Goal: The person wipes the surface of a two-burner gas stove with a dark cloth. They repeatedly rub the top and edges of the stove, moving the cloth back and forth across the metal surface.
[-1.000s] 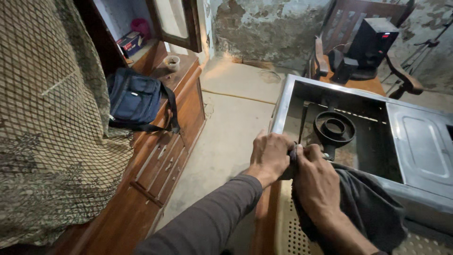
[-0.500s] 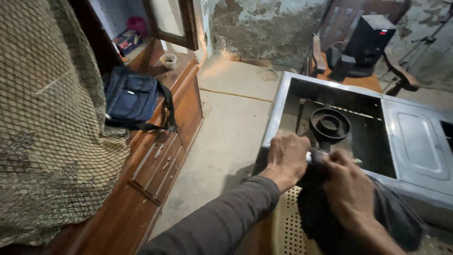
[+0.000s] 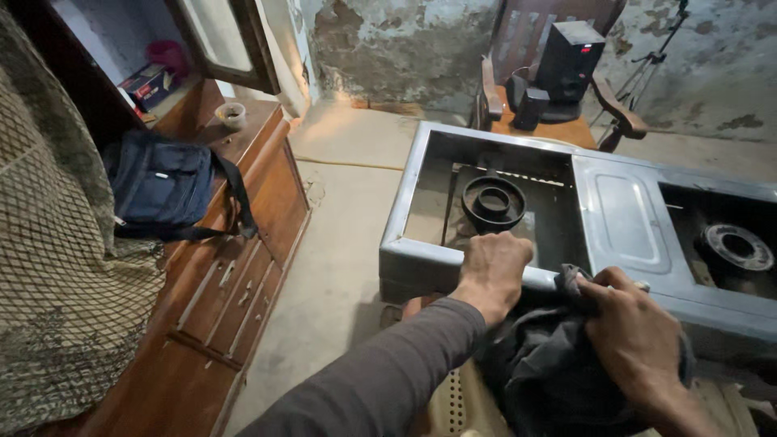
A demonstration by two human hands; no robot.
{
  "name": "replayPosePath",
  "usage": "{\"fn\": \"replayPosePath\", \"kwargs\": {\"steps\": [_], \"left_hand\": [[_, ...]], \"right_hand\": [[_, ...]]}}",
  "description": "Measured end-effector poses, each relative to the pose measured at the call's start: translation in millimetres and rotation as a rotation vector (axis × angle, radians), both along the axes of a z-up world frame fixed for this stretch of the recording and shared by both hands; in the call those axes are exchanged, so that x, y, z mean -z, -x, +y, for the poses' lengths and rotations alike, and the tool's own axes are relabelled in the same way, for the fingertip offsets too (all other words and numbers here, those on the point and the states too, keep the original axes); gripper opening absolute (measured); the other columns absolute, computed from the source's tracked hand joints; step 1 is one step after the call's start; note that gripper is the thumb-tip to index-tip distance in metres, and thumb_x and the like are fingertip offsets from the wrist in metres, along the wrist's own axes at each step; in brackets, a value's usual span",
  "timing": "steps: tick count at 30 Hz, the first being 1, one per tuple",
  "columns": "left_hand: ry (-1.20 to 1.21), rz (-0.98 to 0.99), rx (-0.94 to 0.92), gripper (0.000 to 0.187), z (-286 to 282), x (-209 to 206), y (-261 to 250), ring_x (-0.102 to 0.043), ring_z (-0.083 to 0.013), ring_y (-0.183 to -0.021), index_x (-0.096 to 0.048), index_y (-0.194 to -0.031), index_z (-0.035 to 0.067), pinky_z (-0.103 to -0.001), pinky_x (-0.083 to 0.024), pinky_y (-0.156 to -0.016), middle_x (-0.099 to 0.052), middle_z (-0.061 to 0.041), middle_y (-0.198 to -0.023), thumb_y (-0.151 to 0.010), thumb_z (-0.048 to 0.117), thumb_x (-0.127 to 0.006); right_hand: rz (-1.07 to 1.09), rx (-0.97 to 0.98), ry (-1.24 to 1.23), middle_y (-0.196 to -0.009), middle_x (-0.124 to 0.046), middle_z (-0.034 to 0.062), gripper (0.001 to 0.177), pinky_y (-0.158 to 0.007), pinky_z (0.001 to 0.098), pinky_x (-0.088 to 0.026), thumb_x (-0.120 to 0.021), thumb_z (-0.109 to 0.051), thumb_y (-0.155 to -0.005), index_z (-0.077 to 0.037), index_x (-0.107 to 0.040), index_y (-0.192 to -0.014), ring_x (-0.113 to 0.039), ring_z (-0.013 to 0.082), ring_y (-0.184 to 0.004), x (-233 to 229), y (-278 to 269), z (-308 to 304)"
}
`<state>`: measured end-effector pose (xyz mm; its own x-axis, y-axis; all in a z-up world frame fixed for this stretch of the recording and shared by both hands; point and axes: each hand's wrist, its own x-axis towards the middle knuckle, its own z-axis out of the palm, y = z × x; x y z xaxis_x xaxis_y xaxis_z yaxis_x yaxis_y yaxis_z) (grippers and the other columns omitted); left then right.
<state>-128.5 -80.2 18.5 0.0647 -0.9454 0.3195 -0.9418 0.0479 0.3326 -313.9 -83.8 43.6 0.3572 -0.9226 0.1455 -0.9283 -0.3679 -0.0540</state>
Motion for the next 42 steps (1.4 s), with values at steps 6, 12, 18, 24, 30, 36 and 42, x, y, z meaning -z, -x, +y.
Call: {"fn": "replayPosePath", "kwargs": {"steps": [6,12,18,24,30,36,42], "left_hand": [[0.03,-0.14,-0.066,0.01,-5,5,24,-0.077,-0.0284,-0.089,-0.078,-0.086,0.012,-0.039,-0.062,-0.073,-0.077,-0.013,-0.092,-0.084,0.007,-0.07],[0.013,-0.169,-0.047,0.01,-7,6,30,-0.076,-0.0296,-0.089,-0.079,-0.087,0.013,-0.041,-0.061,-0.071,-0.077,-0.013,-0.09,-0.083,0.009,-0.071],[0.047,-0.237,-0.094,0.013,-5,11,34,-0.077,-0.0297,-0.087,-0.079,-0.086,0.012,-0.041,-0.062,-0.071,-0.076,-0.014,-0.091,-0.083,0.005,-0.068],[0.141,-0.214,-0.097,0.015,-7,14,37,-0.077,-0.0303,-0.087,-0.079,-0.085,0.014,-0.042,-0.062,-0.072,-0.076,-0.013,-0.089,-0.085,0.006,-0.066],[0.069,-0.218,-0.113,0.015,-9,9,39,-0.076,-0.032,-0.087,-0.08,-0.086,0.015,-0.043,-0.062,-0.073,-0.076,-0.014,-0.087,-0.083,0.007,-0.068],[0.031,-0.248,-0.119,0.014,-6,7,41,-0.077,-0.0313,-0.089,-0.08,-0.084,0.013,-0.041,-0.062,-0.074,-0.076,-0.015,-0.088,-0.082,0.004,-0.07],[0.013,-0.272,-0.097,0.013,-1,9,38,-0.077,-0.03,-0.089,-0.08,-0.085,0.013,-0.04,-0.063,-0.074,-0.077,-0.014,-0.09,-0.082,0.004,-0.071]], "right_hand": [[-0.144,-0.153,0.002,-0.113,-0.067,-0.0031,0.037,-0.083,0.044,-0.058,-0.069,-0.007,-0.077,-0.023,-0.074,-0.111,-0.071,0.0277,-0.096,10,-23,-1],[-0.08,-0.287,0.038,-0.104,-0.065,0.0013,0.041,-0.077,0.0449,-0.057,-0.067,-0.008,-0.076,-0.025,-0.074,-0.113,-0.07,0.0284,-0.093,3,-5,-12],[-0.058,-0.158,0.065,-0.111,-0.068,-0.005,0.041,-0.081,0.043,-0.059,-0.063,-0.005,-0.082,-0.028,-0.075,-0.113,-0.073,0.0236,-0.096,-4,51,-21],[-0.061,-0.103,0.058,-0.112,-0.068,-0.0043,0.029,-0.083,0.0435,-0.058,-0.068,-0.01,-0.08,-0.021,-0.076,-0.106,-0.071,0.0257,-0.1,0,51,-20],[-0.116,-0.27,0.051,-0.108,-0.067,-0.0002,0.03,-0.082,0.0446,-0.057,-0.07,-0.012,-0.082,-0.022,-0.076,-0.11,-0.071,0.0277,-0.097,6,37,-18],[-0.014,-0.149,-0.048,-0.115,-0.07,-0.0084,0.032,-0.083,0.037,-0.063,-0.069,-0.016,-0.089,-0.029,-0.076,-0.117,-0.076,0.0196,-0.09,14,78,-40],[0.035,0.037,-0.054,-0.122,-0.069,-0.0062,0.031,-0.081,0.0398,-0.063,-0.075,-0.018,-0.086,-0.026,-0.077,-0.116,-0.076,0.0226,-0.093,14,97,-41]]}}
